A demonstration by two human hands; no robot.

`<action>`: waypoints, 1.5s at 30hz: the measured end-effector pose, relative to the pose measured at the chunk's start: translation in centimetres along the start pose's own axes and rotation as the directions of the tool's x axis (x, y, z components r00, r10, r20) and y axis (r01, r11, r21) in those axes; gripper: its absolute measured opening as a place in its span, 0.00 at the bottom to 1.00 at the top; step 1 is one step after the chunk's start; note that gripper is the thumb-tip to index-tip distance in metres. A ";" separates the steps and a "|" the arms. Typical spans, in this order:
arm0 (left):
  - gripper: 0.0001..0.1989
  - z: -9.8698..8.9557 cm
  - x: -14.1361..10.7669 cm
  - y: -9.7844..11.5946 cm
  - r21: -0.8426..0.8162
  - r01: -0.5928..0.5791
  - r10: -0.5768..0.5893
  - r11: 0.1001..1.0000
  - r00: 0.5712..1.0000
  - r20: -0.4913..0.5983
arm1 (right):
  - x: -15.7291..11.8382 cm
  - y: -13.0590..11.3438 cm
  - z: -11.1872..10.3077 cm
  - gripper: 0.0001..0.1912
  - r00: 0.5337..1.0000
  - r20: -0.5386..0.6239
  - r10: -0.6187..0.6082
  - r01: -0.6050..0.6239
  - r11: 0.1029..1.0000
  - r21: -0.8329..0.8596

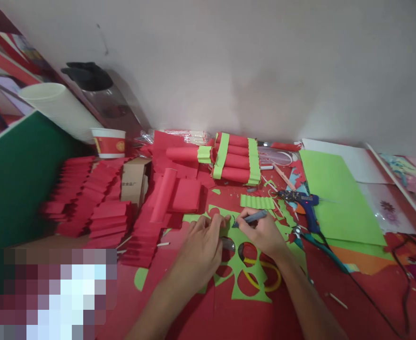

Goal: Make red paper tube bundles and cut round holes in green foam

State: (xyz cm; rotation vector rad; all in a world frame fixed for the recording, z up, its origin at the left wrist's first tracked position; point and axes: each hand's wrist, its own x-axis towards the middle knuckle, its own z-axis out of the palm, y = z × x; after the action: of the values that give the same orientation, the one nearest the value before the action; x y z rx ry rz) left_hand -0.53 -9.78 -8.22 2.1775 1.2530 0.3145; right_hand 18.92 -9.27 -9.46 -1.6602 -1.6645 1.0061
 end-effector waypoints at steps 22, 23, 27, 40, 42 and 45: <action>0.08 0.0 0.8 -1.1 -0.130 0.065 -0.069 0.989 0.997 -0.025 | -0.1 -0.1 0.1 0.09 0.999 0.034 -0.041 0.042 0.998 -0.052; 0.09 0.0 0.9 -1.2 -0.150 0.066 -0.070 0.986 0.997 -0.023 | -0.1 -0.1 0.1 0.09 0.998 0.041 -0.040 0.043 0.997 -0.064; 0.11 -0.1 1.0 -1.4 -0.210 0.054 -0.060 0.976 0.998 -0.022 | -0.2 -0.2 0.1 0.09 0.998 0.052 -0.039 0.043 0.997 -0.072; 0.11 -0.4 1.2 -1.5 -0.239 0.076 -0.082 0.968 0.996 -0.016 | -0.1 -0.3 0.1 0.09 0.996 0.061 -0.061 0.066 0.994 -0.088; 0.12 -0.4 1.2 -1.5 -0.242 0.077 -0.083 0.967 0.996 -0.017 | -0.1 -0.4 0.1 0.09 0.996 0.063 -0.068 0.073 0.994 -0.082; 0.14 -0.5 1.2 -1.4 -0.254 0.068 -0.079 0.965 0.996 -0.032 | -0.1 -0.4 0.1 0.10 0.996 0.052 -0.075 0.079 0.994 -0.073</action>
State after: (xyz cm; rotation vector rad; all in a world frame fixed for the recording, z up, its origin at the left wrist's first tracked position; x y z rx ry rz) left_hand -1.15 -8.06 -8.80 1.9128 1.2400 0.4657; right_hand 18.60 -9.40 -9.17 -1.6175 -1.8048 0.9652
